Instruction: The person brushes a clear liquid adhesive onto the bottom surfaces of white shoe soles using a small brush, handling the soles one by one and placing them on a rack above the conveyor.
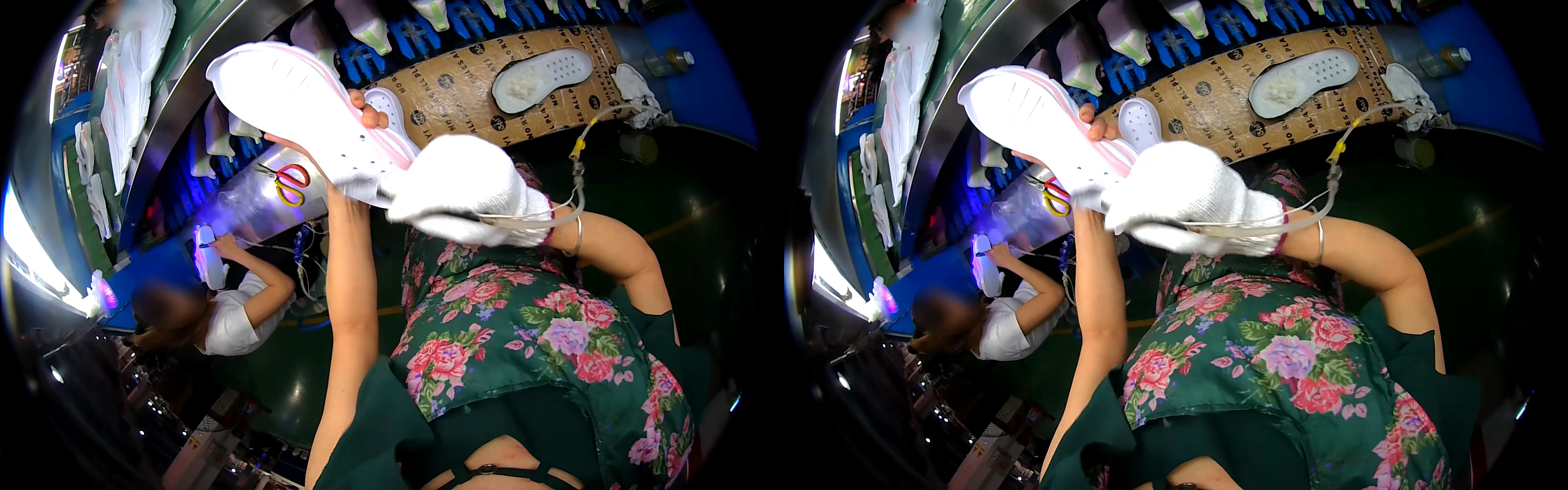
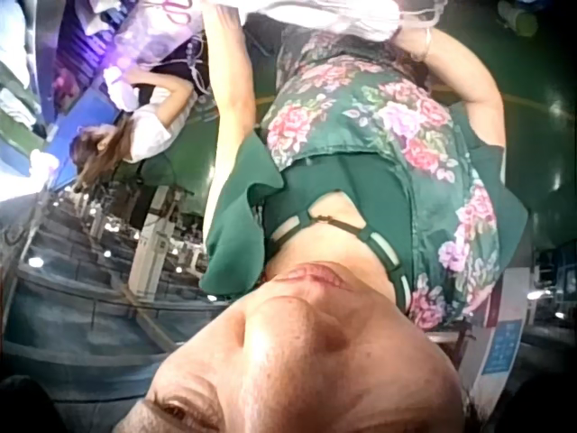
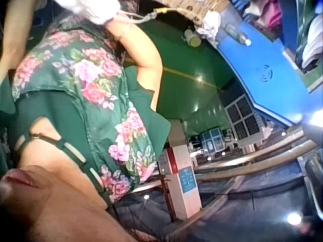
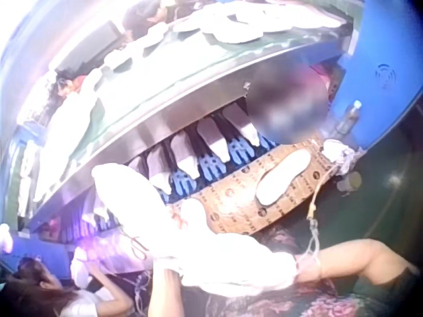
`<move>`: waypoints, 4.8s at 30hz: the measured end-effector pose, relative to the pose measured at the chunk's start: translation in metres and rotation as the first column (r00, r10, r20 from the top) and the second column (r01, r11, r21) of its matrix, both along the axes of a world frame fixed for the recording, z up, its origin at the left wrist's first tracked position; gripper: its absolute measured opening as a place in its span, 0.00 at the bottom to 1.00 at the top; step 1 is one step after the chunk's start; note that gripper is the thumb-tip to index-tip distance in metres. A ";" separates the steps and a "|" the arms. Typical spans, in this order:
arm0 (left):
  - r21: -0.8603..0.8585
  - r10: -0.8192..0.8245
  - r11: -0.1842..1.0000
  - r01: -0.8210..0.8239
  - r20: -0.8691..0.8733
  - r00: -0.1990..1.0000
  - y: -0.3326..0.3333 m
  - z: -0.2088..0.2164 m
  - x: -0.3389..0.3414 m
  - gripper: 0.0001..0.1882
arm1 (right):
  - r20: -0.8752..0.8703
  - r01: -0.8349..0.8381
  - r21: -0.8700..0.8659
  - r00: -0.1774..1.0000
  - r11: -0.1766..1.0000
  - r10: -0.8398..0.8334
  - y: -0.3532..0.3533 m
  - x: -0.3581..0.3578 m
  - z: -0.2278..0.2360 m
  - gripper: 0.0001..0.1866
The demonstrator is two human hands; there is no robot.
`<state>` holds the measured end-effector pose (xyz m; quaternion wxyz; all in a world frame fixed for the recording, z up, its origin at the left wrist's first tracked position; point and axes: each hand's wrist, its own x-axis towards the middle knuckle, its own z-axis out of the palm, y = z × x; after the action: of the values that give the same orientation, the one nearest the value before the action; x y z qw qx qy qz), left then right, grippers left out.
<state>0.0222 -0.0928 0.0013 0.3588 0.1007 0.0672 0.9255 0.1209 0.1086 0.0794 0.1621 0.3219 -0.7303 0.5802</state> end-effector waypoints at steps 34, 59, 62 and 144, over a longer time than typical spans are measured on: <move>-0.927 -0.409 0.371 0.061 -0.104 0.907 0.031 0.034 -0.025 0.48 | -0.043 0.003 0.221 0.999 0.975 0.006 -0.001 0.012 -0.016 0.13; -0.313 -0.124 0.940 0.139 0.067 0.990 0.028 -0.014 0.003 0.45 | 0.540 0.339 -0.101 0.808 0.935 -0.235 0.034 -0.013 0.020 0.10; -0.581 0.094 0.813 -0.044 0.057 0.994 0.039 -0.016 0.034 0.28 | 0.390 0.342 0.097 0.851 0.934 -0.352 0.031 -0.020 0.021 0.11; -0.009 0.248 0.968 -0.252 0.223 0.943 0.103 0.011 0.037 0.59 | 0.173 0.390 -0.103 0.913 0.915 -0.369 0.021 -0.005 0.002 0.18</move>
<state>0.0595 0.0105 0.0125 0.2426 -0.0092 0.0296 0.9696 0.1161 0.1297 0.0816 0.2379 0.1175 -0.7479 0.6085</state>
